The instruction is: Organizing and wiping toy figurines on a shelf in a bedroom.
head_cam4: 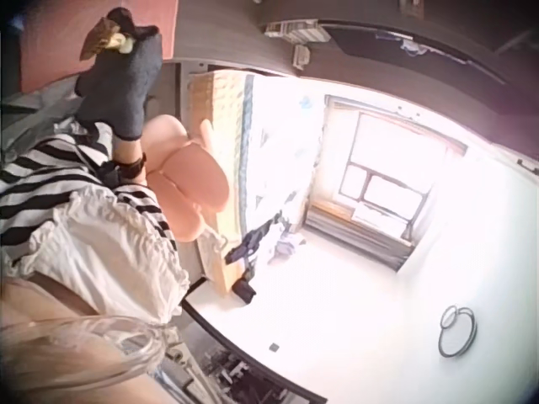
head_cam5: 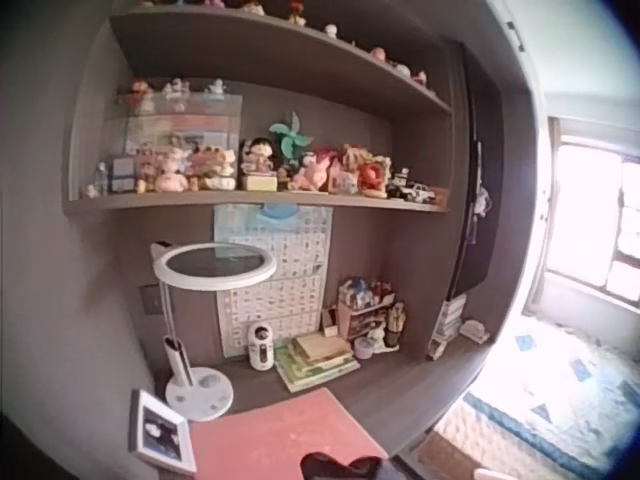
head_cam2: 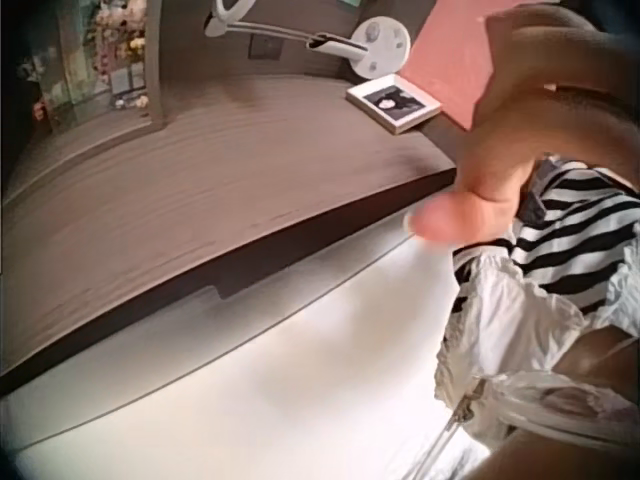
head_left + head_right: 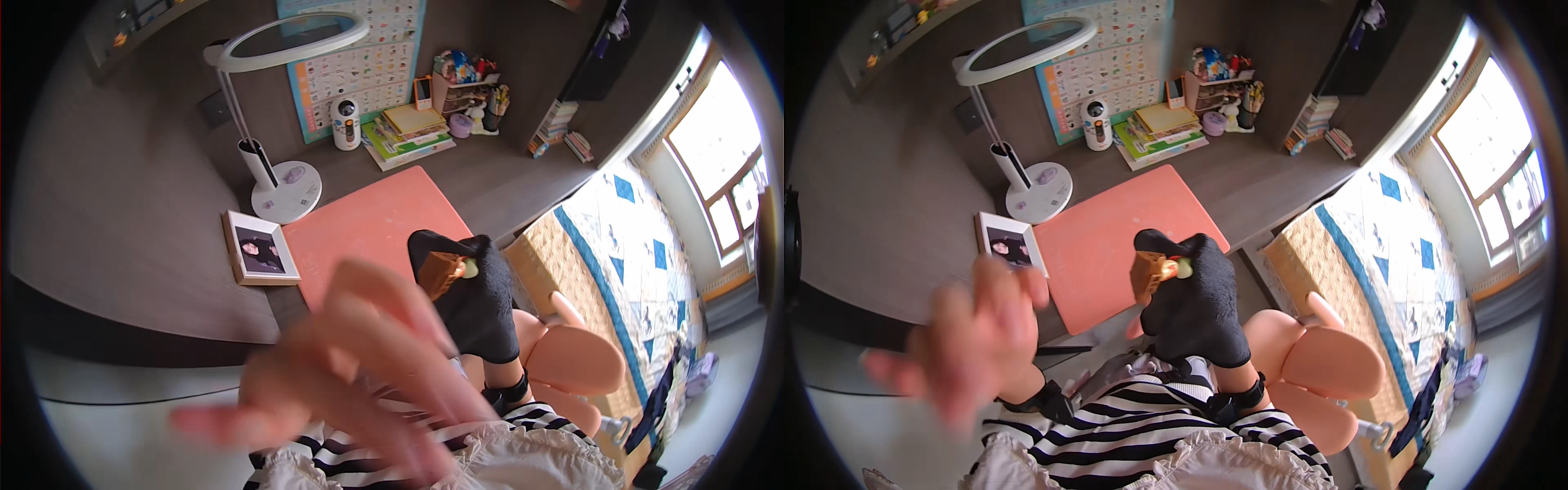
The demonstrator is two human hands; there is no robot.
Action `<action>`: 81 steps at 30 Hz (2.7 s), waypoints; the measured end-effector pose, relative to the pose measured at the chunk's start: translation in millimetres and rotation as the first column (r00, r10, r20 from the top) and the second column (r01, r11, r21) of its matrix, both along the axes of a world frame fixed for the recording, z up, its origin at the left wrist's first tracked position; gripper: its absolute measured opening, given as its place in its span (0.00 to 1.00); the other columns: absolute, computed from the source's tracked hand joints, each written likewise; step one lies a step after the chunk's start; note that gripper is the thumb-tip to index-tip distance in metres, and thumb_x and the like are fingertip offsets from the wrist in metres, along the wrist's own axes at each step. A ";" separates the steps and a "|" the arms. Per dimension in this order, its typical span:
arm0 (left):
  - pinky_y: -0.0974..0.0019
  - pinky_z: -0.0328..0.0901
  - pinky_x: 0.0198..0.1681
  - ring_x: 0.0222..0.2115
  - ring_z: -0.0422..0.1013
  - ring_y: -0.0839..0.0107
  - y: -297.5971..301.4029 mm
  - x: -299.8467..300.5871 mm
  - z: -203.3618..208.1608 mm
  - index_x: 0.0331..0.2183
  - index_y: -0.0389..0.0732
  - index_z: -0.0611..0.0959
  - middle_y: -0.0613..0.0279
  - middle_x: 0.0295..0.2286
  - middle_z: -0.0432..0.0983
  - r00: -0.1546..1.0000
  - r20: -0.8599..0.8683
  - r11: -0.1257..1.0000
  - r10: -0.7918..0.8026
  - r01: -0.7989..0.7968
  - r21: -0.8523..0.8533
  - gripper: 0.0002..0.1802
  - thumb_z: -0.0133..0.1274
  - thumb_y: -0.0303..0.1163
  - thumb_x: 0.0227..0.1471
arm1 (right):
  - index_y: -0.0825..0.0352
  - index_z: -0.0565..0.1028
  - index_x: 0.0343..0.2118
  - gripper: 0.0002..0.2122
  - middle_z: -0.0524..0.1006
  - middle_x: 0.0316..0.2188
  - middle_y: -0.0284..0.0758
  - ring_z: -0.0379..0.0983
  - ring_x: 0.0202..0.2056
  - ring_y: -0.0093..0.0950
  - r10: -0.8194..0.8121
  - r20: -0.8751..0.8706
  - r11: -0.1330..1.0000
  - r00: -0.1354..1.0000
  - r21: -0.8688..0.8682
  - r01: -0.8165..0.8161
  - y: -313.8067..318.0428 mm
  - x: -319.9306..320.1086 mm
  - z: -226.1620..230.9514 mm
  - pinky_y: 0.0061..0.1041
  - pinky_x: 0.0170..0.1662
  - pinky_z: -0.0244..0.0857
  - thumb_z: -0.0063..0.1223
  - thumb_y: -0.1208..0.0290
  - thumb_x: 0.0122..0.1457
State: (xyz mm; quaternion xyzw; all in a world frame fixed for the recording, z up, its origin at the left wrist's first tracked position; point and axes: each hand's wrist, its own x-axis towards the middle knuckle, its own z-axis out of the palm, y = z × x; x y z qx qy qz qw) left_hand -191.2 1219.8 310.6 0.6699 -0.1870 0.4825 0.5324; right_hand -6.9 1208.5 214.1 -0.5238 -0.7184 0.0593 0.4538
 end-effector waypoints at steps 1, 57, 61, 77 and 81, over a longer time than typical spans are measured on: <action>0.57 0.45 0.42 0.37 0.55 0.70 -6.4 17.5 0.3 0.28 0.48 0.74 0.67 0.32 0.64 0.996 0.082 0.991 -0.046 0.056 -0.119 0.26 0.27 0.55 0.53 | 0.62 0.70 0.34 0.25 0.66 0.23 0.38 0.64 0.26 0.39 -0.071 -0.012 0.997 0.997 -0.025 0.071 -2.3 17.9 0.5 0.29 0.30 0.59 0.58 0.71 0.23; 0.70 0.55 0.19 0.16 0.62 0.70 -16.7 14.1 23.4 0.15 0.43 0.71 0.65 0.23 0.68 0.936 0.286 0.978 -0.204 0.210 0.010 0.11 0.46 0.27 0.47 | 0.61 0.65 0.12 0.15 0.65 0.22 0.33 0.55 0.25 0.35 0.116 0.000 0.983 0.993 -0.145 -0.115 45.8 23.5 -10.5 0.29 0.28 0.51 0.54 0.68 0.13; 0.69 0.55 0.19 0.15 0.62 0.70 -5.8 24.7 26.4 0.16 0.43 0.73 0.64 0.24 0.68 0.918 0.295 0.963 -0.267 0.264 0.050 0.10 0.47 0.28 0.47 | 0.61 0.66 0.13 0.15 0.65 0.22 0.32 0.55 0.24 0.36 0.175 0.072 0.975 0.982 -0.149 -0.163 47.5 34.7 -10.8 0.30 0.28 0.50 0.54 0.67 0.13; 0.80 0.49 0.17 0.16 0.54 0.87 36.4 54.0 -135.8 0.29 0.38 0.69 0.71 0.17 0.63 0.467 -0.650 0.335 0.599 -0.884 -0.327 0.09 0.52 0.30 0.47 | 0.65 0.67 0.28 0.21 0.68 0.14 0.35 0.68 0.21 0.37 0.113 0.049 0.993 0.992 -0.047 -0.111 35.9 -8.7 20.0 0.33 0.26 0.53 0.54 0.76 0.21; 0.80 0.47 0.15 0.13 0.52 0.88 37.1 57.4 -143.7 0.24 0.39 0.67 0.73 0.13 0.60 0.483 -0.608 0.270 0.630 -0.871 -0.411 0.09 0.50 0.28 0.49 | 0.65 0.70 0.23 0.15 0.69 0.14 0.32 0.68 0.19 0.33 0.292 0.117 0.929 0.949 -0.271 -0.252 37.1 -1.4 12.4 0.30 0.24 0.52 0.53 0.76 0.24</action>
